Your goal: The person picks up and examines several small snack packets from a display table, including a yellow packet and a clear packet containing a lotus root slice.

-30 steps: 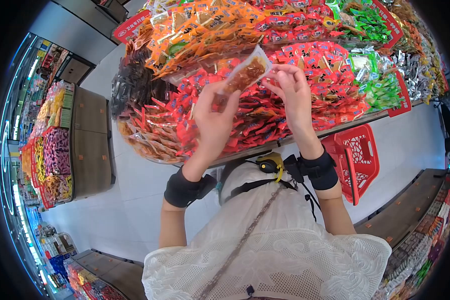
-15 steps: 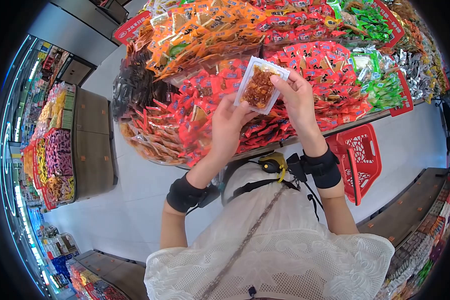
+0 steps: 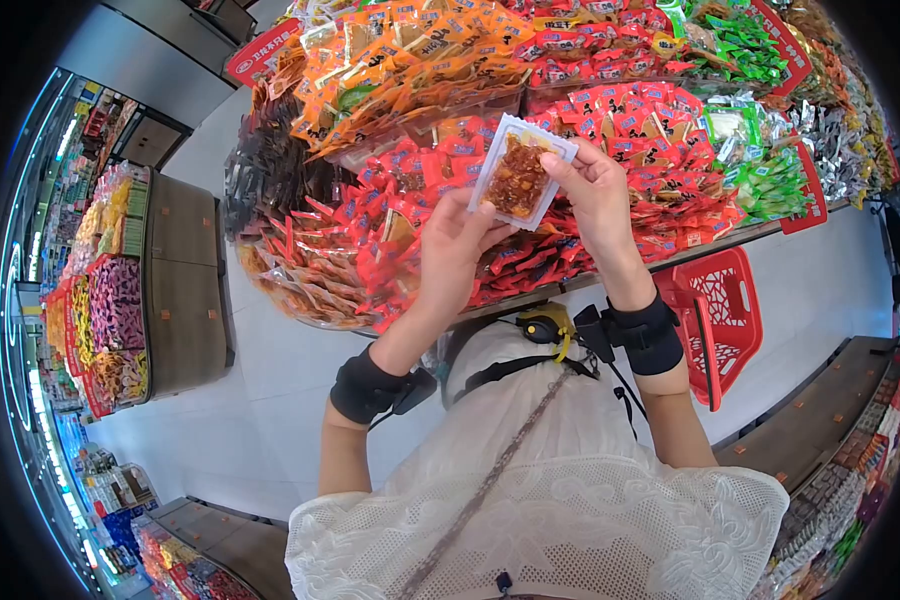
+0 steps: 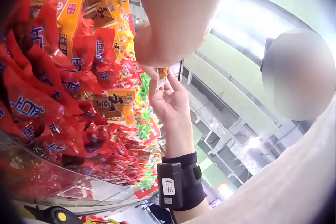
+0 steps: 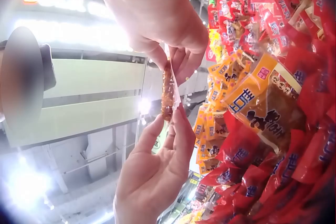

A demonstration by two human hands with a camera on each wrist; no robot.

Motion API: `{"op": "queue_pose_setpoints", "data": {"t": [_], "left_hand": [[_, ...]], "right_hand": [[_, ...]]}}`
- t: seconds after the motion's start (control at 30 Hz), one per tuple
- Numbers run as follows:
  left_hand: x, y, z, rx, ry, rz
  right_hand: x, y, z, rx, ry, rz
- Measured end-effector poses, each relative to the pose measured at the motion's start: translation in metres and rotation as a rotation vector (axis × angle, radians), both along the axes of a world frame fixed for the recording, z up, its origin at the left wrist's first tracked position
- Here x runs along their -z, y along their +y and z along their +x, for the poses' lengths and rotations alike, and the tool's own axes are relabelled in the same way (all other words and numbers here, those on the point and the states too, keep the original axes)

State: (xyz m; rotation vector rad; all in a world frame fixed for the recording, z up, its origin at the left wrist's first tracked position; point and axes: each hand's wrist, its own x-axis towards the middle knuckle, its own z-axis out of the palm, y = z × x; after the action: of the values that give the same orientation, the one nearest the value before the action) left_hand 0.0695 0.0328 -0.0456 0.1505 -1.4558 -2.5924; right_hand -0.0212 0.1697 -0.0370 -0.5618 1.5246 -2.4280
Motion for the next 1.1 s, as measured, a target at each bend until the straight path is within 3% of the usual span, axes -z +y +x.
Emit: {"op": "queue_pose_setpoints", "data": {"t": [1.1], "left_hand": [[-0.0016,0.0035,-0.0013,-0.006,-0.005,0.02]], "right_hand": [[-0.0015,0.0025,0.0011,-0.009,-0.047,-0.056]]}}
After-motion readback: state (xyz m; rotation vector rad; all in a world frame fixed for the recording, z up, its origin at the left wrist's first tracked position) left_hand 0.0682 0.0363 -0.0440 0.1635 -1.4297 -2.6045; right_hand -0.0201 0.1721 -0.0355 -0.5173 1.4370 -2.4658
